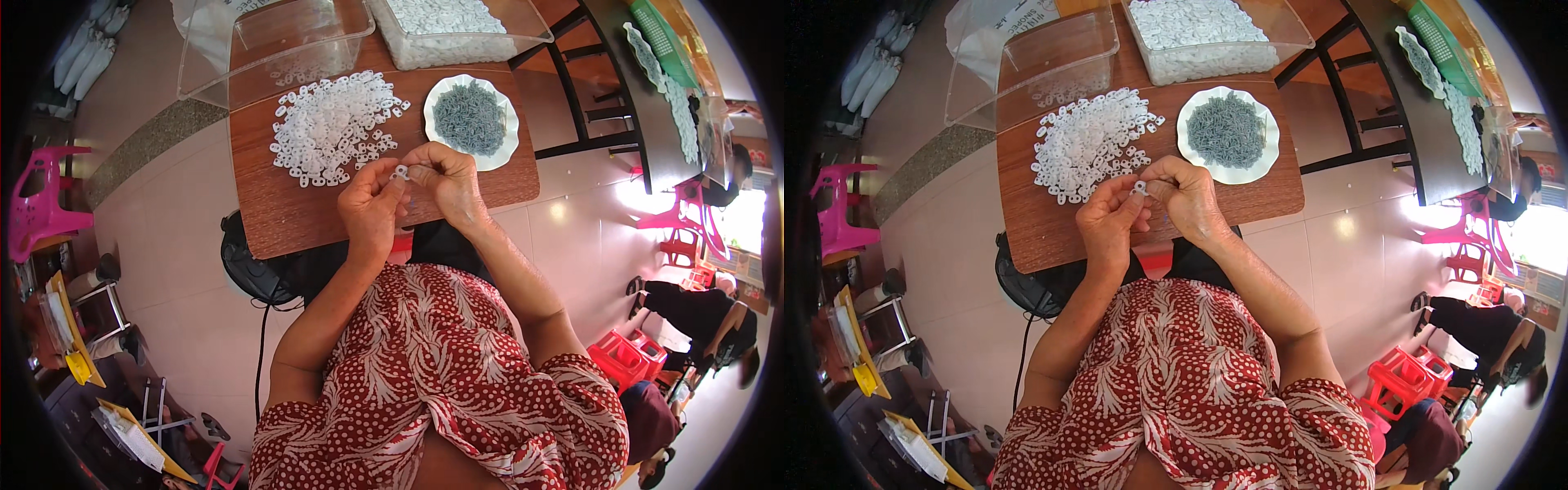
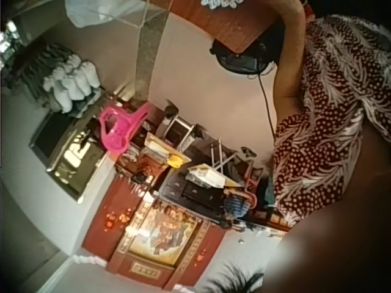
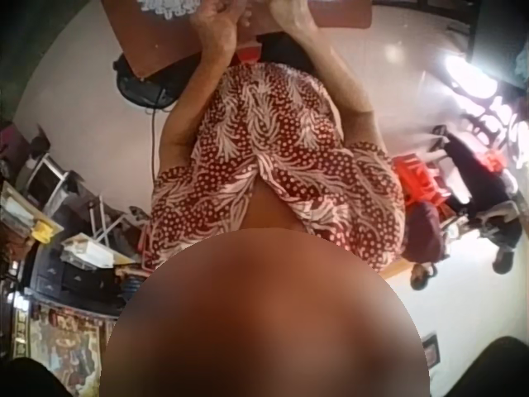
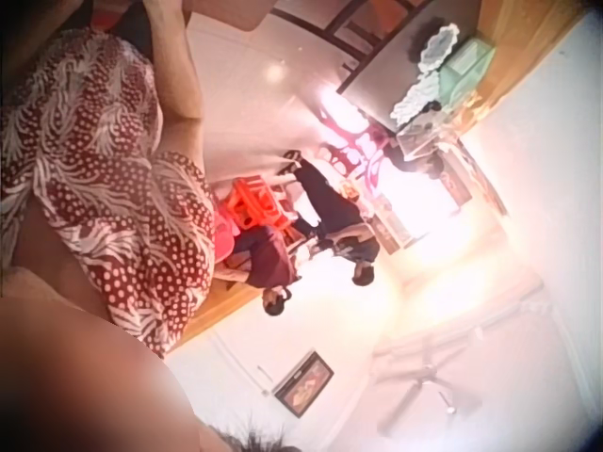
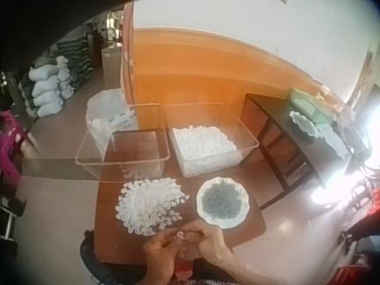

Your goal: Manual assembly of small white plastic clips or connectors at a workstation.

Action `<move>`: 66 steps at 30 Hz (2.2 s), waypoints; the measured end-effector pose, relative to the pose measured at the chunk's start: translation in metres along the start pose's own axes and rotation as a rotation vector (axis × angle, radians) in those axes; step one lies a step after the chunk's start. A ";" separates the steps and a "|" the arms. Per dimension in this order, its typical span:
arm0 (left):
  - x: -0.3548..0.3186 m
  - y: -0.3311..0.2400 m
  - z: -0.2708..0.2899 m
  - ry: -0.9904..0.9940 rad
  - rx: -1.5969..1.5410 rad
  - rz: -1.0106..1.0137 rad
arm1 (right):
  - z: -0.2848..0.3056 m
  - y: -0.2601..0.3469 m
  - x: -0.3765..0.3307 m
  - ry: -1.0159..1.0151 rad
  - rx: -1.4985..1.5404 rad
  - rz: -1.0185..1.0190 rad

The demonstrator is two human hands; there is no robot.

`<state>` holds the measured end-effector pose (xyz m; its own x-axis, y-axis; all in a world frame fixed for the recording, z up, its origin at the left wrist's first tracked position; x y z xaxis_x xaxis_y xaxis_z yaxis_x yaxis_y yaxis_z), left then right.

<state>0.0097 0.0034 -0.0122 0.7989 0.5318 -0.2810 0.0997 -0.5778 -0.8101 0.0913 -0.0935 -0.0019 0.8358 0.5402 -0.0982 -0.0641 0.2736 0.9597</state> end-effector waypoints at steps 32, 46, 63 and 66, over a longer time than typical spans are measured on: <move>0.003 -0.004 0.002 0.022 -0.032 0.070 | 0.001 0.003 -0.012 0.008 -0.215 0.137; -0.003 -0.007 0.011 0.140 0.012 0.063 | 0.003 0.005 -0.018 -0.122 -0.329 0.307; -0.009 -0.006 0.007 0.128 0.034 -0.126 | -0.002 0.009 -0.025 -0.126 -0.153 0.261; -0.009 -0.004 0.008 0.126 0.035 -0.147 | -0.004 0.006 -0.027 -0.114 -0.069 0.220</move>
<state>-0.0027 0.0056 -0.0100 0.8452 0.5263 -0.0932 0.2022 -0.4762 -0.8557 0.0662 -0.1027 0.0055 0.8536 0.5003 0.1452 -0.2850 0.2152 0.9340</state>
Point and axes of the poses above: each hand's wrist, its own x-axis towards the middle knuckle, its own z-axis out of the back of the hand, y = z × x, the point moved 1 cm from there along x, towards the middle knuckle, and after that the axes turned 10 degrees about -x, right-handed, at the moved point
